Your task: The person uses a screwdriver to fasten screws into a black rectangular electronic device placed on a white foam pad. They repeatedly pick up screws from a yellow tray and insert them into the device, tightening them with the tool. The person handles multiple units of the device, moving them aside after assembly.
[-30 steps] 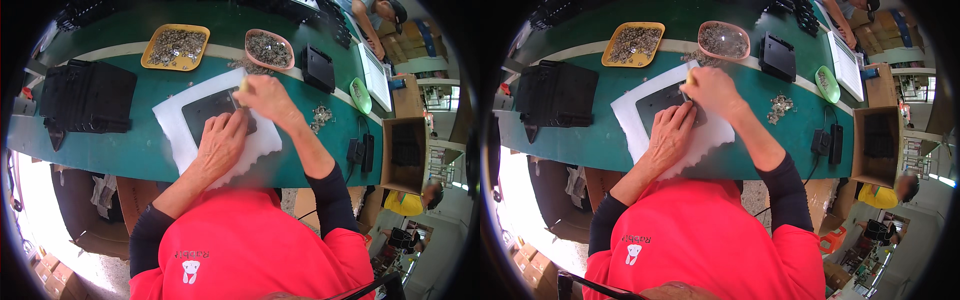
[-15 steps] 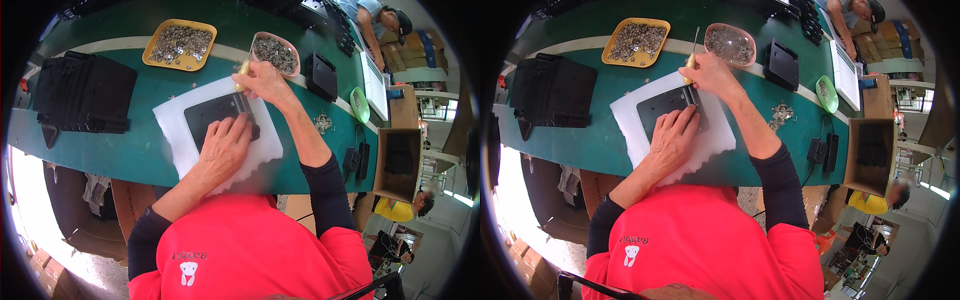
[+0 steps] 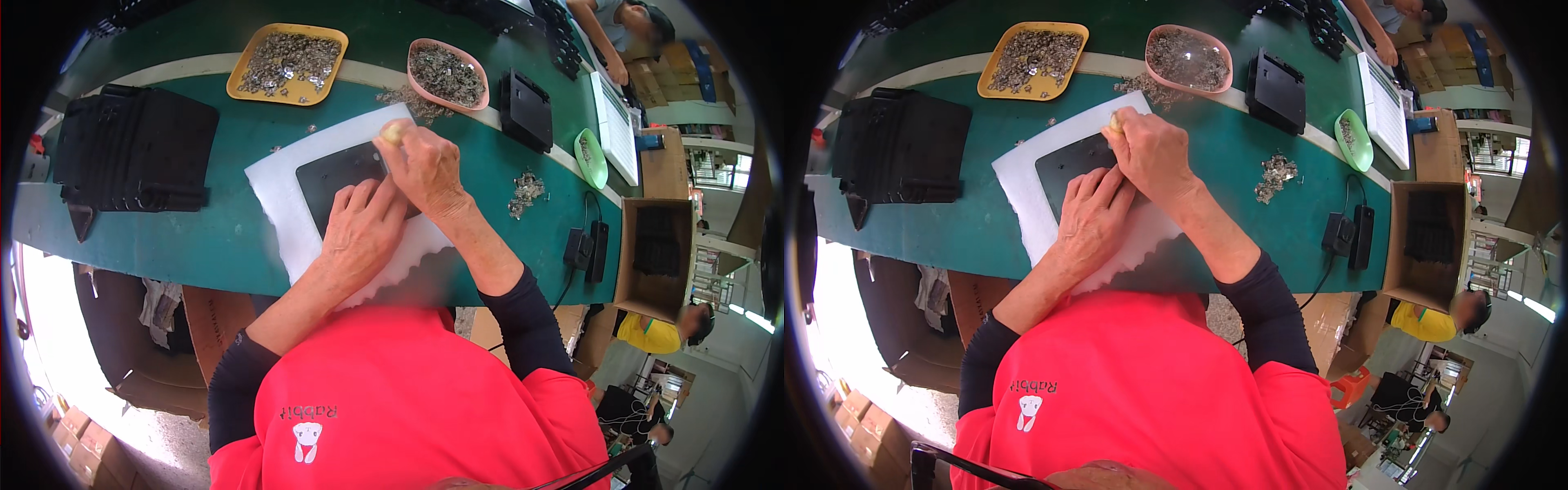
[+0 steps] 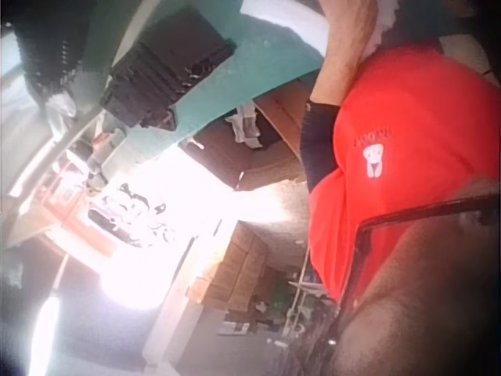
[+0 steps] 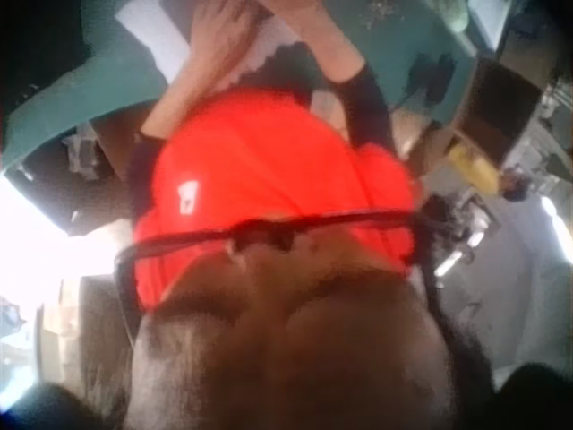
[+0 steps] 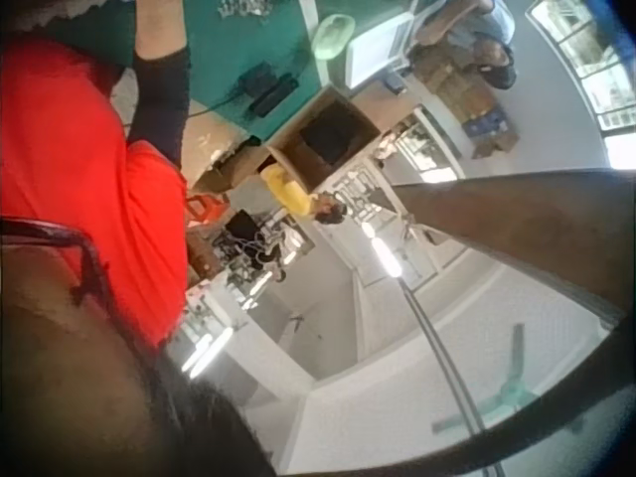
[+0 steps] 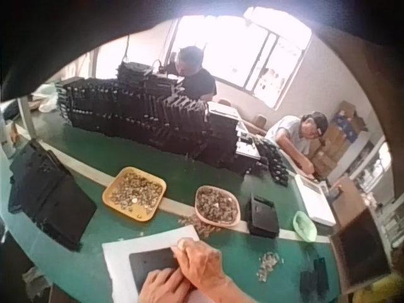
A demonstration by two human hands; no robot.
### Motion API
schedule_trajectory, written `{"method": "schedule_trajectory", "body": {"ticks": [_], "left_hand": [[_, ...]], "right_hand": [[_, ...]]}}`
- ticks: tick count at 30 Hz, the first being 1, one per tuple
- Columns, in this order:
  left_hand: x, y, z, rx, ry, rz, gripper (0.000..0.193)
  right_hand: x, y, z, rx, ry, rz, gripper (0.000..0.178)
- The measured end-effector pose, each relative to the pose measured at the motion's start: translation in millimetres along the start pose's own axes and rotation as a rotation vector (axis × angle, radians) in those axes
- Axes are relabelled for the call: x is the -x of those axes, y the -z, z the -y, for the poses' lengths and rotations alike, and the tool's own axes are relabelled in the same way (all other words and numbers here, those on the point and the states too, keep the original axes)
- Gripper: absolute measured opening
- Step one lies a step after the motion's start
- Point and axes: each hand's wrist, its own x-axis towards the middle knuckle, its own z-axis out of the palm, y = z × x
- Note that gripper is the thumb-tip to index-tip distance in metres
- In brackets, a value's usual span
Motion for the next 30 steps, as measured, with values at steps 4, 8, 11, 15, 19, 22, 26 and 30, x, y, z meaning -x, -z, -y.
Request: {"method": "schedule_trajectory", "body": {"ticks": [4,8,11,15,19,22,26,30], "left_hand": [[-3.5,4.8,-3.4,0.029,0.005,-0.017,0.032],[3.0,4.1,-0.8,0.099,0.059,0.004,0.043],[5.5,5.0,0.6,0.117,0.09,0.022,0.045],[3.3,8.3,-2.8,0.145,0.116,0.006,0.054],[1.7,9.9,-5.0,0.126,0.11,-0.003,0.066],[0.6,12.6,-7.0,0.07,0.087,-0.012,0.059],[5.0,11.8,-7.5,0.003,0.046,-0.088,0.047],[11.1,13.4,-11.5,-0.063,-0.025,-0.124,0.04]], "right_hand": [[6.2,-1.2,-11.4,-0.337,-0.126,-0.064,0.021],[14.3,14.6,-24.6,-0.645,-0.46,-0.082,0.018],[32.5,20.8,-27.5,-0.544,-0.502,0.027,0.018],[38.2,25.7,-6.3,-0.392,-0.504,0.107,0.021],[40.2,22.2,-13.4,-0.74,-0.587,0.122,0.022],[41.3,29.6,-5.3,-0.993,-0.674,0.111,0.025],[46.8,32.5,2.7,-1.116,-0.654,0.097,0.028],[47.6,38.1,15.7,-1.169,-0.657,0.102,0.028]]}}
